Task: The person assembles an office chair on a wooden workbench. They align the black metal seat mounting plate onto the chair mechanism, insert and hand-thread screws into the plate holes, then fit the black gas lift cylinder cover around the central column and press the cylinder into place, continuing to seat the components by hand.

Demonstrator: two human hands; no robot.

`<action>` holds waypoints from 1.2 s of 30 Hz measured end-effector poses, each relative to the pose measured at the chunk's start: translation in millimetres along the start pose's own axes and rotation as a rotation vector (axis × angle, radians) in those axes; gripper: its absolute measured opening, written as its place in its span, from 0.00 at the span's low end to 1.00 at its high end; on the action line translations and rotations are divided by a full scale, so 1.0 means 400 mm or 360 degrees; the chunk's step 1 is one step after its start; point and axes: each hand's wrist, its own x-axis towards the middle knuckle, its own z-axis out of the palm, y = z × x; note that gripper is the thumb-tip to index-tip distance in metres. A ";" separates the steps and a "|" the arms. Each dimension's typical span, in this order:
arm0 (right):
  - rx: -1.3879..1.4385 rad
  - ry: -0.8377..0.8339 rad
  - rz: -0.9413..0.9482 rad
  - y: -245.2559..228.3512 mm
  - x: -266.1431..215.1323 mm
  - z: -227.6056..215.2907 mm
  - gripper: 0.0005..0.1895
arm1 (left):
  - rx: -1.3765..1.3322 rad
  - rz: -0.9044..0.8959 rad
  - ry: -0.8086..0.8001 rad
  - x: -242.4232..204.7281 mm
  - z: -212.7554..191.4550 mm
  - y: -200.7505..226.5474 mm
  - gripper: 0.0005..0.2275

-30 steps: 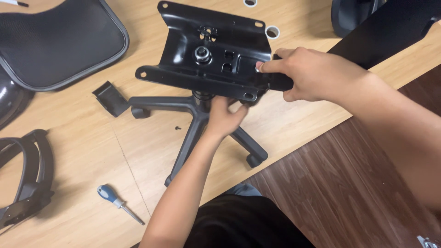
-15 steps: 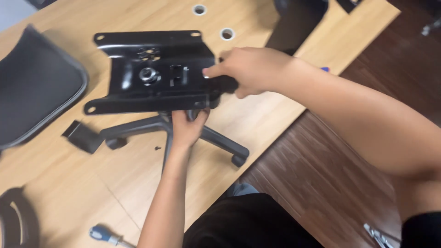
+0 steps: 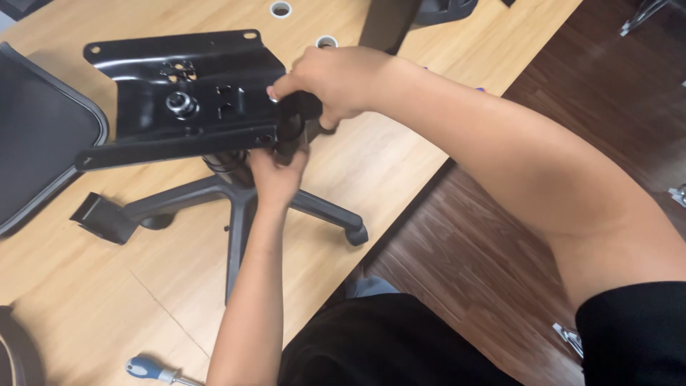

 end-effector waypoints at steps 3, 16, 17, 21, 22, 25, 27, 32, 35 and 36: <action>-0.0076 -0.0012 0.0058 -0.019 -0.014 -0.020 0.47 | -0.0187 -0.0109 0.0076 0.001 -0.005 0.043 0.27; -0.0099 0.0038 -0.0136 0.000 -0.012 -0.015 0.45 | -0.0061 -0.0247 -0.0112 0.043 -0.058 0.043 0.26; -0.0096 0.0038 -0.0158 -0.011 -0.009 -0.018 0.45 | -0.0047 -0.0251 -0.0095 0.044 -0.062 0.060 0.26; -0.0088 -0.0077 0.0072 -0.037 -0.012 -0.037 0.43 | 0.0290 0.0160 -0.0078 0.044 -0.055 0.028 0.29; -0.0082 -0.0086 0.0114 -0.042 -0.016 -0.038 0.42 | 0.0031 0.0025 -0.0190 0.038 -0.051 -0.007 0.26; -0.0125 -0.0117 0.0177 -0.044 -0.013 -0.037 0.43 | 0.0177 -0.0186 -0.0239 0.055 -0.056 0.031 0.25; -0.0113 -0.0108 0.0146 -0.033 -0.010 -0.027 0.43 | 0.0339 -0.0100 -0.0188 0.059 -0.058 0.084 0.29; -0.0123 -0.0082 0.0141 -0.028 -0.012 -0.029 0.43 | 0.0110 0.0132 -0.0252 0.052 -0.053 0.040 0.27; -0.0104 -0.0104 0.0147 -0.032 -0.013 -0.028 0.43 | -0.0014 -0.0142 -0.0319 0.052 -0.058 0.038 0.25; -0.0103 -0.0112 0.0145 -0.031 -0.012 -0.029 0.43 | 0.0181 -0.0173 -0.0266 0.059 -0.055 0.068 0.26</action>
